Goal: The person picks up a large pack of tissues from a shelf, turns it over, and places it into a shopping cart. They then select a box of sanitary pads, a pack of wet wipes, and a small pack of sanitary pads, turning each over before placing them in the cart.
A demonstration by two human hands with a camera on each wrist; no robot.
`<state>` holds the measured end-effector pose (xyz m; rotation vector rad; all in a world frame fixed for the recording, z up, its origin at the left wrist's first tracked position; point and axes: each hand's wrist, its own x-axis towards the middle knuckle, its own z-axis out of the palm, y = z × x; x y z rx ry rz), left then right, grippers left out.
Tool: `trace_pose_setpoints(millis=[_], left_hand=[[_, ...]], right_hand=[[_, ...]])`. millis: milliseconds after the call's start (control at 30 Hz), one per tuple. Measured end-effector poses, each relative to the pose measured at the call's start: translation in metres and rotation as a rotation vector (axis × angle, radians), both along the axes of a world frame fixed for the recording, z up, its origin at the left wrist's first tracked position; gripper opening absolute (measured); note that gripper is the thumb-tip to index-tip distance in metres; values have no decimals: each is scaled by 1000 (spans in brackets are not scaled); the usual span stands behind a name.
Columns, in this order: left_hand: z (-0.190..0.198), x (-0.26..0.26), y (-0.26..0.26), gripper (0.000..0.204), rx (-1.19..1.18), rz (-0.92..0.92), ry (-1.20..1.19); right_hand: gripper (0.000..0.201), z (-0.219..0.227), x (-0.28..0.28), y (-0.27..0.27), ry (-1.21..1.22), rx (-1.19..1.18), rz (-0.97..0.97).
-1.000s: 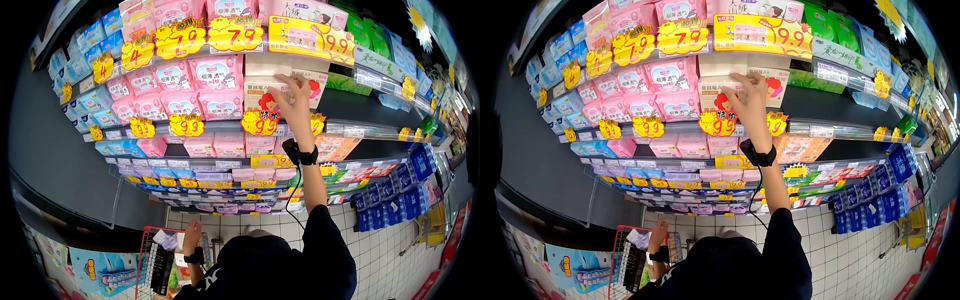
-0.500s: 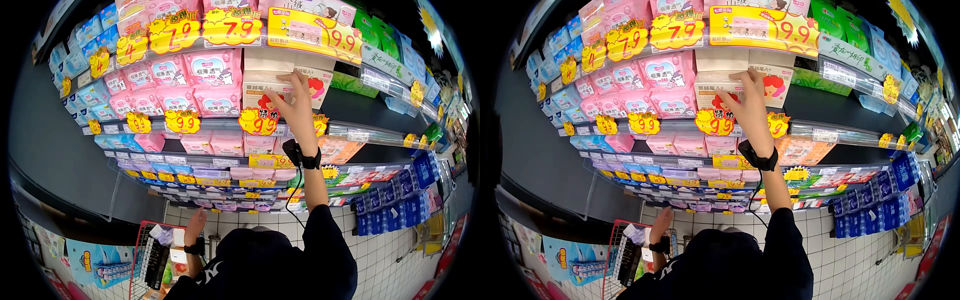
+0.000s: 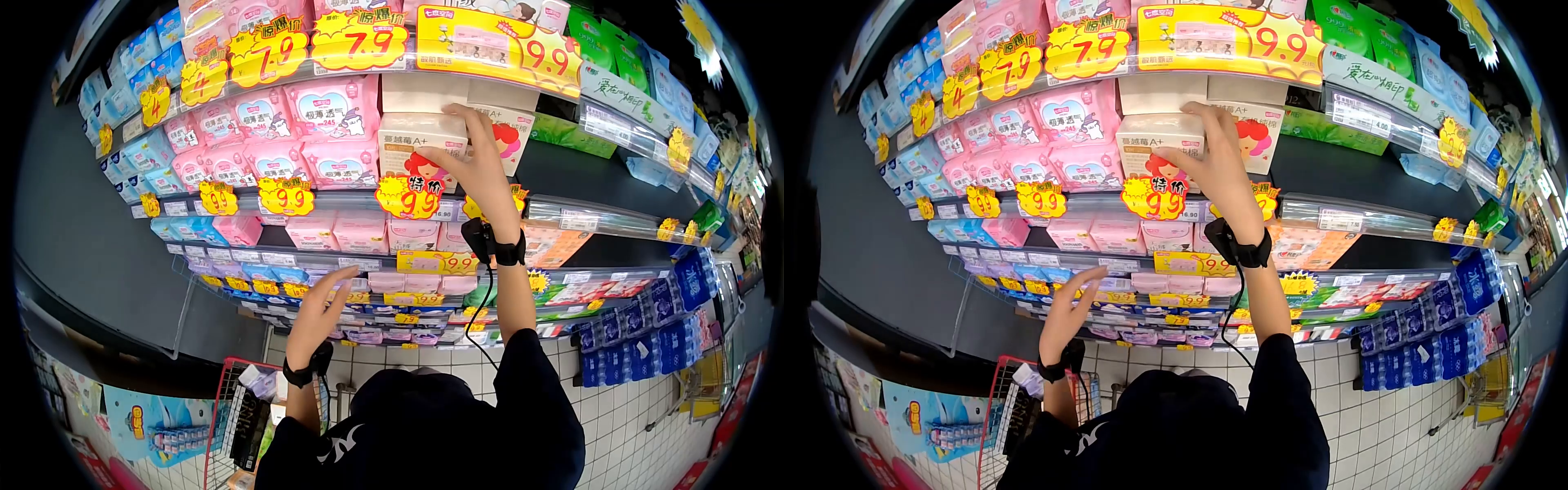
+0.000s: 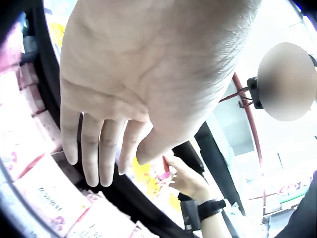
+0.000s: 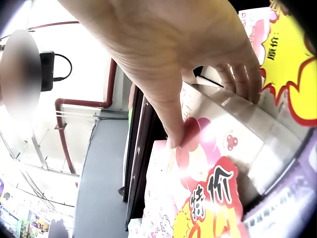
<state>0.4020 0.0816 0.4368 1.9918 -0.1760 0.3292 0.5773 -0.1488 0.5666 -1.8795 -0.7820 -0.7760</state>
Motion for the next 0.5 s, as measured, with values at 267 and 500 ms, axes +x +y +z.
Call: trace_pose_setpoints(millis=[267,500], left_hand=[[77,34,-28,24,50,-121,-227],[130,89,-46,36,117,2,-592]], right_hand=[[61,3,2,-8,38,-92,10],[59,3,4,-11,11,-168,-14]])
